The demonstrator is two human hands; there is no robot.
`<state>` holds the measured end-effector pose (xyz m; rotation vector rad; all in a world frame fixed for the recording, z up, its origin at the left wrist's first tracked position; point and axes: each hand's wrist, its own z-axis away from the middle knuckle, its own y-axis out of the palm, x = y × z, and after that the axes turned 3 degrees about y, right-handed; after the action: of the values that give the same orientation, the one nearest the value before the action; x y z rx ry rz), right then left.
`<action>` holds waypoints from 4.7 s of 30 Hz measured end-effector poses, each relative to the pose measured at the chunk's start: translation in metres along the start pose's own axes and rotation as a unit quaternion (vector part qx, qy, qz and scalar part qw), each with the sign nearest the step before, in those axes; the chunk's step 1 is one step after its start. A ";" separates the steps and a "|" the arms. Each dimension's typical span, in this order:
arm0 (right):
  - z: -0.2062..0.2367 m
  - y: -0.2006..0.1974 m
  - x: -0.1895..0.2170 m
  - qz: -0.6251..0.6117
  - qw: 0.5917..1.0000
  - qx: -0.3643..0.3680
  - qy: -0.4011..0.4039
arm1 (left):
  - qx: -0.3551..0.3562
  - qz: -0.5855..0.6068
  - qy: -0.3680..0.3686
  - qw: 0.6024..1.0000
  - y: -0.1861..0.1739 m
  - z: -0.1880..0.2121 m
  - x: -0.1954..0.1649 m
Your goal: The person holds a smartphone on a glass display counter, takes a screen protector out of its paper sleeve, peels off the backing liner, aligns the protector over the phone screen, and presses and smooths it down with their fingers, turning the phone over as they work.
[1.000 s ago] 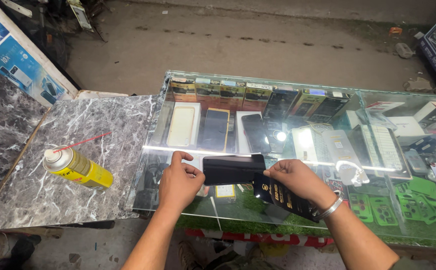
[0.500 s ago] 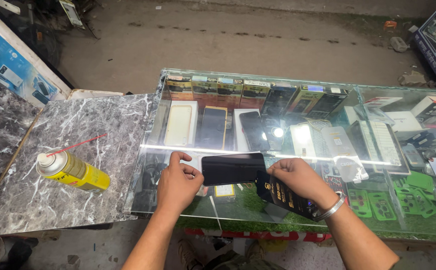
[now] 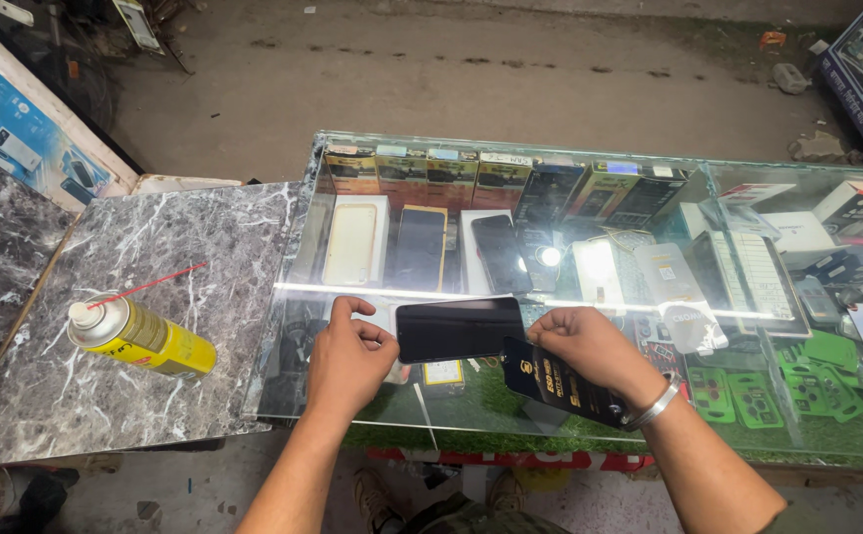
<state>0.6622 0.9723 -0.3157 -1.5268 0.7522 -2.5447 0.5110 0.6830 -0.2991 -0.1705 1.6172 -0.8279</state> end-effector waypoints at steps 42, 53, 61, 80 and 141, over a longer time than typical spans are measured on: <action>0.151 -0.026 -0.037 0.194 0.976 0.014 -0.100 | 0.177 0.619 -0.036 0.765 0.072 0.127 -0.084; 0.156 0.001 -0.176 -0.370 0.869 -0.320 -0.076 | 0.359 0.636 -0.112 0.674 0.141 0.123 -0.126; 0.183 -0.055 -0.229 -0.518 0.766 -0.194 -0.327 | 0.400 0.532 -0.119 0.737 0.193 0.083 -0.116; 0.199 -0.204 -0.312 -0.262 0.888 -0.264 -0.268 | 0.353 0.493 -0.035 0.794 0.275 0.087 -0.137; 0.000 0.016 0.033 0.065 0.967 0.003 -0.246 | 0.117 -0.039 0.268 0.956 -0.029 -0.009 0.027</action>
<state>0.6429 0.9479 -0.2965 -1.9192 0.7375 -1.9451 0.4863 0.6512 -0.3034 0.1771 2.0031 -1.1894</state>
